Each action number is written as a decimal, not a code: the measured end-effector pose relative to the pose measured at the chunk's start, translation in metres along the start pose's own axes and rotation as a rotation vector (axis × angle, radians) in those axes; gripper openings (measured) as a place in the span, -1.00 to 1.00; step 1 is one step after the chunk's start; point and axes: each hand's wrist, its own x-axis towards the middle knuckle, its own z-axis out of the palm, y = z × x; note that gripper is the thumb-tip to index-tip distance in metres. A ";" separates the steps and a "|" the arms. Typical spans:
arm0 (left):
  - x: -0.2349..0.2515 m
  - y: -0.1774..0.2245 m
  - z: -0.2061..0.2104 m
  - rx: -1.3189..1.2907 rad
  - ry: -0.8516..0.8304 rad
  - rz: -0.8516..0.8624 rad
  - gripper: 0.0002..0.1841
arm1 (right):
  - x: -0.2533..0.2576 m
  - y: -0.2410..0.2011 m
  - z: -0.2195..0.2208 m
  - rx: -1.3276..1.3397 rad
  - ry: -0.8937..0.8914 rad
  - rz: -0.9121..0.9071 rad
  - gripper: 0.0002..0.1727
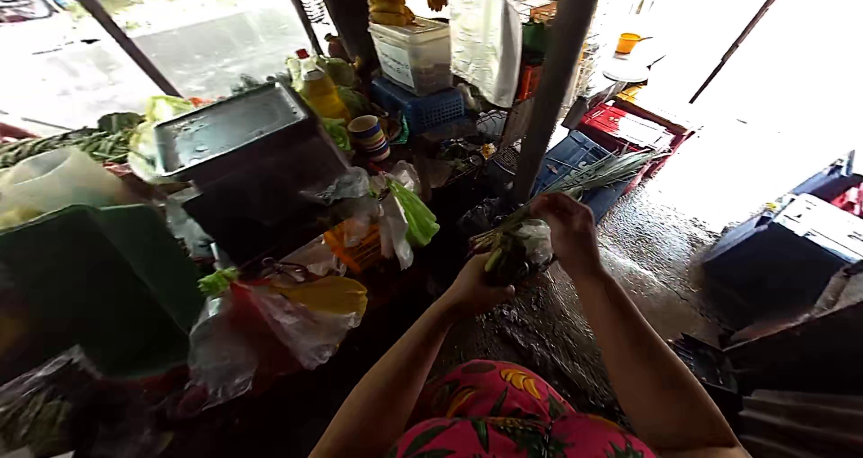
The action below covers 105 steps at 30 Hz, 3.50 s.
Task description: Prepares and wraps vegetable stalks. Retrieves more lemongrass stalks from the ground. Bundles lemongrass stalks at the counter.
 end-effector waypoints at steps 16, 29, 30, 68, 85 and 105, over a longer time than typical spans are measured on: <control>-0.136 -0.032 -0.123 -0.076 0.142 -0.177 -0.73 | -0.040 -0.046 0.192 0.043 -0.291 -0.131 -0.84; -0.233 -0.051 -0.187 -0.313 0.351 -0.285 -0.76 | -0.072 -0.071 0.317 -0.110 -0.244 -0.768 -0.80; -0.236 -0.055 -0.188 -0.348 0.372 -0.285 -0.77 | -0.073 -0.070 0.323 -0.082 -0.264 -0.741 -0.81; -0.365 -0.102 -0.207 -0.018 0.963 -0.524 -0.65 | 0.075 -0.057 0.450 -0.850 -0.783 0.247 -0.40; -0.363 -0.100 -0.209 -0.010 0.930 -0.533 -0.64 | 0.086 -0.034 0.447 -0.195 -0.550 0.408 -0.54; -0.346 -0.081 -0.223 -0.614 0.905 -0.133 -0.76 | -0.032 -0.135 0.411 0.414 -0.748 -0.047 -0.66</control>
